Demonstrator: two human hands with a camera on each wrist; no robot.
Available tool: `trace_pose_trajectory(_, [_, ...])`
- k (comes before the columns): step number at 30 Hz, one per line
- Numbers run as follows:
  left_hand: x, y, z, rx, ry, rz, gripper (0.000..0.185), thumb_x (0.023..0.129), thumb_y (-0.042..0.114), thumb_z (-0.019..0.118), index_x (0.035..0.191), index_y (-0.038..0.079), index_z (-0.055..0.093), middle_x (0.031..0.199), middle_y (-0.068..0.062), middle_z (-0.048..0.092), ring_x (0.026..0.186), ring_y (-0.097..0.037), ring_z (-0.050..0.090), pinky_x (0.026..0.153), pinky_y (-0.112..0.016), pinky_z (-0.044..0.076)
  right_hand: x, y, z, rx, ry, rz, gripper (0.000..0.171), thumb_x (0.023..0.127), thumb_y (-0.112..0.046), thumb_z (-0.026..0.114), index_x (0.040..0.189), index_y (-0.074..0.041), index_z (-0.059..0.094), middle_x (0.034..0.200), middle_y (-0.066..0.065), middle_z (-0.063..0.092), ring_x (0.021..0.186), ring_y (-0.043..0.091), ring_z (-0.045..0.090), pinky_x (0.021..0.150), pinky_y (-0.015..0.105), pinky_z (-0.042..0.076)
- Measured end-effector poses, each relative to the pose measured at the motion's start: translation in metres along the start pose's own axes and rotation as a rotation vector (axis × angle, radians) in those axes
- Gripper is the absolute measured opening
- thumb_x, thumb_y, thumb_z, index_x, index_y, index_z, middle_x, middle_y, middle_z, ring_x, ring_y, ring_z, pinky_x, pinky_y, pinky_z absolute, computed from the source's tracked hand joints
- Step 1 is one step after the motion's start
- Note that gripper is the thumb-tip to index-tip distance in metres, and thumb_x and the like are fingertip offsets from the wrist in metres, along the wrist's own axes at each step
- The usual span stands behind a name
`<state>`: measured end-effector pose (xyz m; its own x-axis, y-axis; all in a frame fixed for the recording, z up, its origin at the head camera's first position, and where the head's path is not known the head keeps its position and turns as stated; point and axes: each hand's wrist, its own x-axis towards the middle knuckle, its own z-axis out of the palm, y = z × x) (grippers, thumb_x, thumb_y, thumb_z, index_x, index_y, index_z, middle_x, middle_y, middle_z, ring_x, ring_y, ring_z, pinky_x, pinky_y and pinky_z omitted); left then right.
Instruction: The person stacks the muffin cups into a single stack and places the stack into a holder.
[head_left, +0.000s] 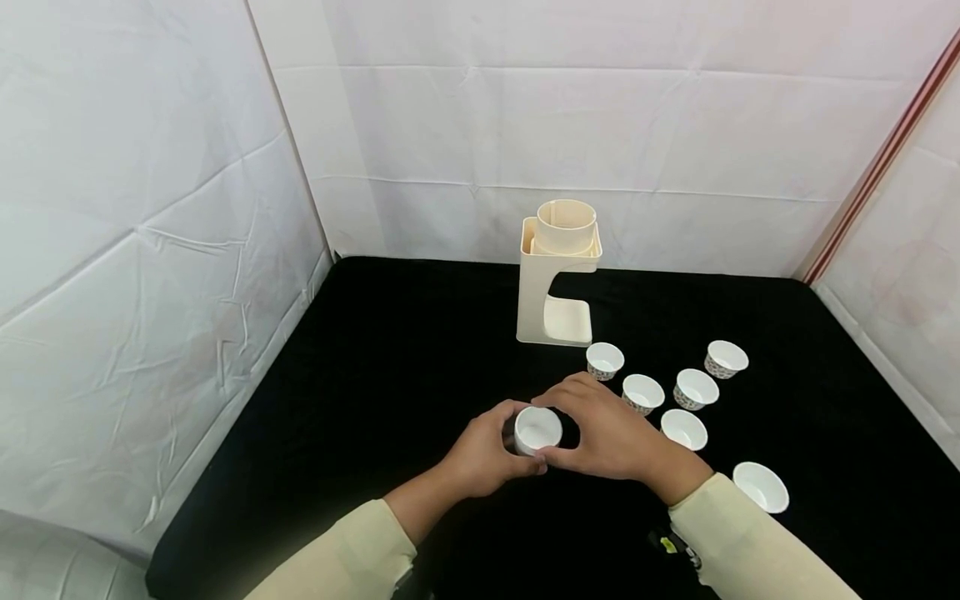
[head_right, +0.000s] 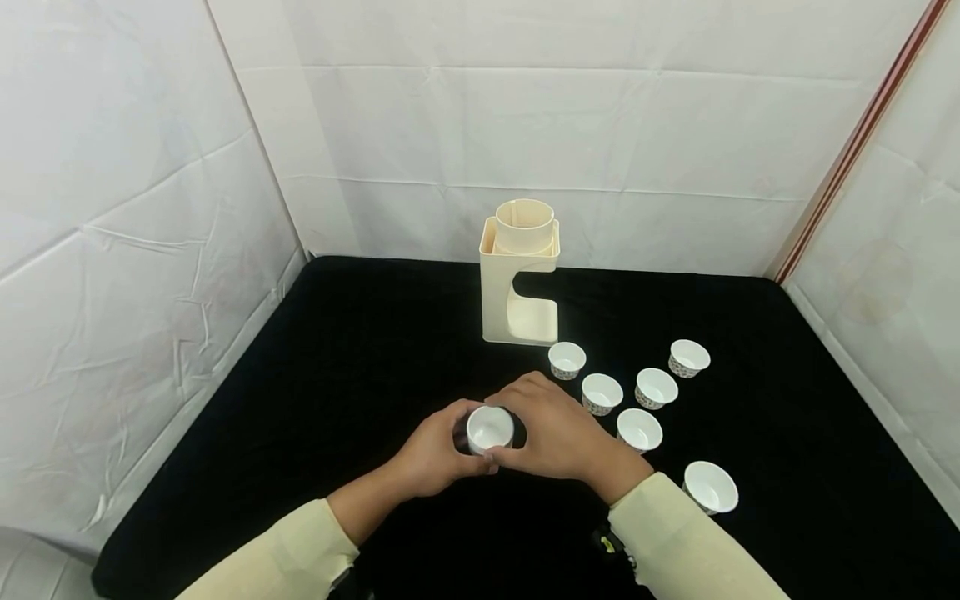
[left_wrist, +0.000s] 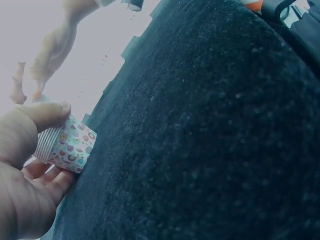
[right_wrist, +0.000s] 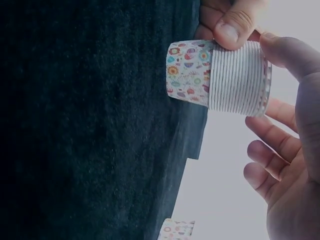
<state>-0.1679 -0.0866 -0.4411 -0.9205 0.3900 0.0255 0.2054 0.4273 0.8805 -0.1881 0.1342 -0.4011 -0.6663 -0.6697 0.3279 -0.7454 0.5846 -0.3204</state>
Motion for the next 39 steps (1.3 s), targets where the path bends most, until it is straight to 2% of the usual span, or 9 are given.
trace_pose_trajectory(10, [0.000, -0.002, 0.001, 0.014, 0.007, 0.001, 0.070, 0.080, 0.018, 0.091, 0.137, 0.010, 0.054, 0.127, -0.003, 0.061, 0.115, -0.018, 0.064, 0.096, -0.027, 0.054, -0.006, 0.006, -0.012, -0.010, -0.024, 0.040, 0.063, 0.080, -0.050, 0.085, 0.128, -0.013, 0.069, 0.123, -0.011, 0.064, 0.117, 0.011, 0.053, 0.100, 0.039, 0.050])
trace_pose_trajectory(18, [0.001, -0.001, 0.001, 0.032, 0.020, 0.002, 0.070, 0.077, 0.018, 0.093, 0.136, 0.009, 0.055, 0.127, -0.004, 0.063, 0.115, -0.020, 0.065, 0.098, -0.033, 0.055, -0.018, 0.019, -0.024, -0.027, -0.027, 0.110, 0.064, 0.080, -0.048, 0.086, 0.130, -0.015, 0.068, 0.128, -0.006, 0.064, 0.126, 0.018, 0.052, 0.104, 0.045, 0.049])
trace_pose_trajectory(21, [0.001, -0.001, 0.002, 0.039, 0.028, 0.002, 0.070, 0.076, 0.019, 0.093, 0.135, 0.009, 0.056, 0.126, -0.004, 0.064, 0.114, -0.019, 0.065, 0.098, -0.035, 0.054, -0.024, 0.023, -0.031, -0.044, -0.028, 0.135, 0.064, 0.080, -0.048, 0.086, 0.131, -0.015, 0.067, 0.130, -0.005, 0.063, 0.126, 0.017, 0.050, 0.105, 0.045, 0.048])
trace_pose_trajectory(28, [0.002, 0.000, 0.002, 0.048, 0.045, 0.018, 0.071, 0.074, 0.019, 0.094, 0.134, 0.009, 0.057, 0.124, -0.004, 0.065, 0.112, -0.019, 0.065, 0.097, -0.036, 0.054, -0.044, 0.034, -0.048, -0.065, -0.010, 0.191, 0.064, 0.080, -0.045, 0.087, 0.132, -0.013, 0.066, 0.127, -0.003, 0.063, 0.122, 0.019, 0.051, 0.098, 0.046, 0.052])
trace_pose_trajectory(39, [0.001, 0.000, 0.002, 0.046, 0.042, 0.009, 0.071, 0.075, 0.018, 0.094, 0.135, 0.009, 0.057, 0.124, -0.004, 0.064, 0.113, -0.021, 0.065, 0.098, -0.038, 0.054, -0.065, 0.048, -0.064, -0.111, 0.003, 0.238, 0.063, 0.082, -0.044, 0.086, 0.131, -0.009, 0.066, 0.125, 0.002, 0.064, 0.121, 0.024, 0.051, 0.099, 0.051, 0.048])
